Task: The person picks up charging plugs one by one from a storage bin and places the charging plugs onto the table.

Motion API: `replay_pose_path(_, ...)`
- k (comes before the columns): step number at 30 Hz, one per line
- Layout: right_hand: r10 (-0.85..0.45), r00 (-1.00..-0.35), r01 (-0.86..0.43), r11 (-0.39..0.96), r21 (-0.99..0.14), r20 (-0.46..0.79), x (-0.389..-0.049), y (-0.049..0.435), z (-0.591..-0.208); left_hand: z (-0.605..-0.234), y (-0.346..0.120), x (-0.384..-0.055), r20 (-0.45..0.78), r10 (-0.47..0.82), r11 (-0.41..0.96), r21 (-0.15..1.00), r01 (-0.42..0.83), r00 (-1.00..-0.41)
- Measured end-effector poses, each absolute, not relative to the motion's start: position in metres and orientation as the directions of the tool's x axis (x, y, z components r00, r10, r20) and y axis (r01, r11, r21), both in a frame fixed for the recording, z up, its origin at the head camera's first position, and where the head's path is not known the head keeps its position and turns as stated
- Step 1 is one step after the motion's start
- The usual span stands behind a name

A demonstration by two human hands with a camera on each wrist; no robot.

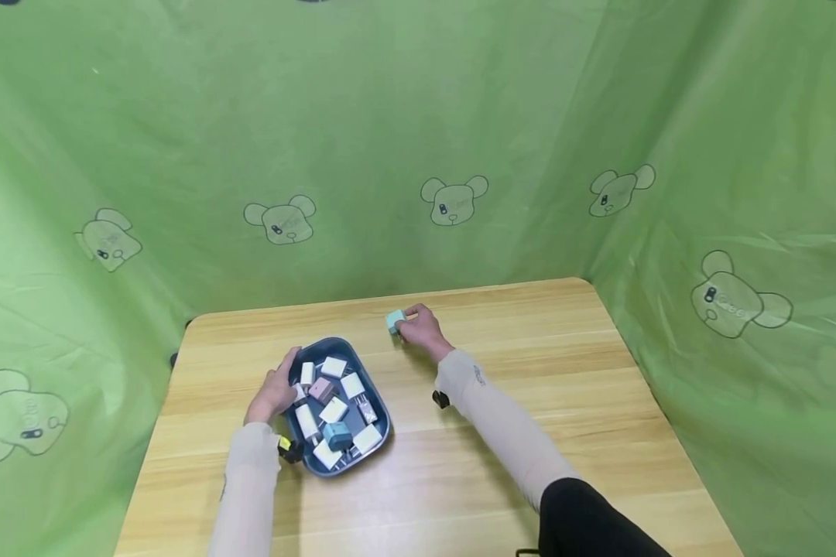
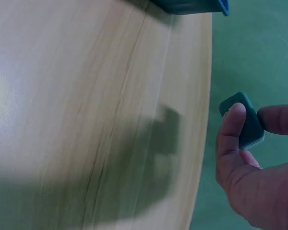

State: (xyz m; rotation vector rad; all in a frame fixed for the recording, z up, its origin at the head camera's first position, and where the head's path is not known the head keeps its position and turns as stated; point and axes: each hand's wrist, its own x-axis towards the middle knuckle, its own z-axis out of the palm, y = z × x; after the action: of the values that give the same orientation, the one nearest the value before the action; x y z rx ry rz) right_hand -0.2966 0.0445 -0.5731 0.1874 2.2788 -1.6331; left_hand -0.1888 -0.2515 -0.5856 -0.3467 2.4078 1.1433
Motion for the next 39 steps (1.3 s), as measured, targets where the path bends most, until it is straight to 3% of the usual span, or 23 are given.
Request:
replay_pose_path(19,0.049,-0.909,0.396,0.414,-0.820,-0.414,-0.332,0.059,-0.594,-0.592,-0.253,-0.192,-0.485,-0.039,0.594,0.692,-0.411,-0.874)
replay_pose_path(39,0.032,-0.895,0.415,0.428,-0.803,-0.446,-0.334,0.057,-0.602,-0.591,-0.254,-0.190,-0.473,-0.046,0.607,0.686,-0.401,-0.880)
